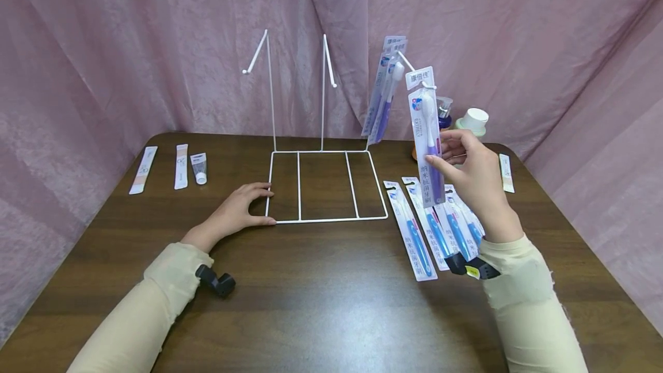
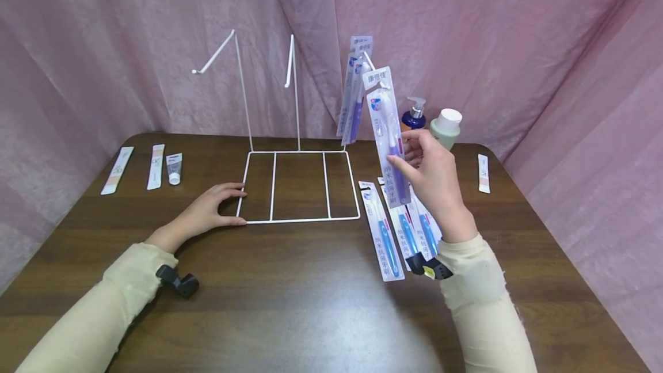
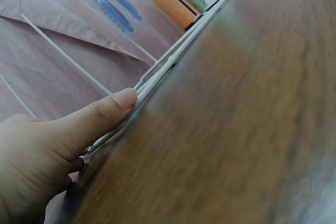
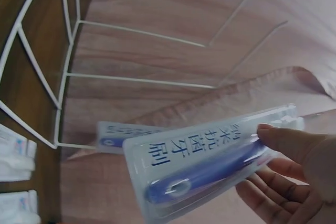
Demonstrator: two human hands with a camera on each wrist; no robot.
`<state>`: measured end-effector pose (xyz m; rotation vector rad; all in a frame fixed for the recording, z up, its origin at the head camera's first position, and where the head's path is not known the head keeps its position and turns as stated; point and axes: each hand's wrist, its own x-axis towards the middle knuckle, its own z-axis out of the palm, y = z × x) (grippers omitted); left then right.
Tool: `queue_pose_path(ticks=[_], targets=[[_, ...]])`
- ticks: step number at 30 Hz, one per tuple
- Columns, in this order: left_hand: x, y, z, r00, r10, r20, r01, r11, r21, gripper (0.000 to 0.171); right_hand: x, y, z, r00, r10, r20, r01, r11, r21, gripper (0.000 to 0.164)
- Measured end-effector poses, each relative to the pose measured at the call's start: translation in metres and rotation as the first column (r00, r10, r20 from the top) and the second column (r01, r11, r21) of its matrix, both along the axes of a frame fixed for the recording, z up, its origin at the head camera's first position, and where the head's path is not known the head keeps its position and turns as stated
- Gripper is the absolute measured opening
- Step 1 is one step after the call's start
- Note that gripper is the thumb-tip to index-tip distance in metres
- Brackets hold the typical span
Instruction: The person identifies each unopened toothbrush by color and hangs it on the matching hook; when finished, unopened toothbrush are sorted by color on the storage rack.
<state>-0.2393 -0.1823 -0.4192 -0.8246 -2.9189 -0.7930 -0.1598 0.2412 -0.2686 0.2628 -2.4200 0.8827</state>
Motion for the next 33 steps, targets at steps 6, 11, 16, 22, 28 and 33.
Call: queue_pose_path(ticks=[6,11,16,22,28,33], targets=[[0.001,0.000,-0.001,1.000,-0.007,0.003,0.007,1.000,0.003,0.073,-0.018,-0.008,-0.016,0.999,-0.024,-0.033,0.022,0.998,-0.058,0.042],[0.000,0.001,-0.003,1.000,-0.010,-0.003,0.010,1.000,0.004,0.073,-0.035,-0.016,-0.026,0.999,-0.021,-0.033,0.017,0.992,-0.125,0.042],[-0.001,0.002,-0.005,1.000,-0.014,-0.007,0.014,1.000,0.007,0.073,-0.050,-0.021,-0.032,0.998,-0.032,-0.046,0.024,0.984,-0.176,0.042],[-0.001,0.002,-0.005,1.000,-0.013,0.003,0.013,1.000,0.008,0.074,-0.065,-0.029,-0.035,0.998,-0.052,-0.039,0.043,0.979,-0.201,0.041],[-0.001,0.000,-0.004,1.000,-0.013,0.002,0.013,1.000,0.012,0.073,-0.080,-0.033,-0.035,0.998,-0.064,-0.023,0.057,0.973,-0.222,0.042],[-0.002,-0.002,-0.002,1.000,-0.014,-0.008,0.014,1.000,0.015,0.073,-0.091,-0.037,-0.033,0.997,-0.075,-0.015,0.069,0.966,-0.248,0.042]])
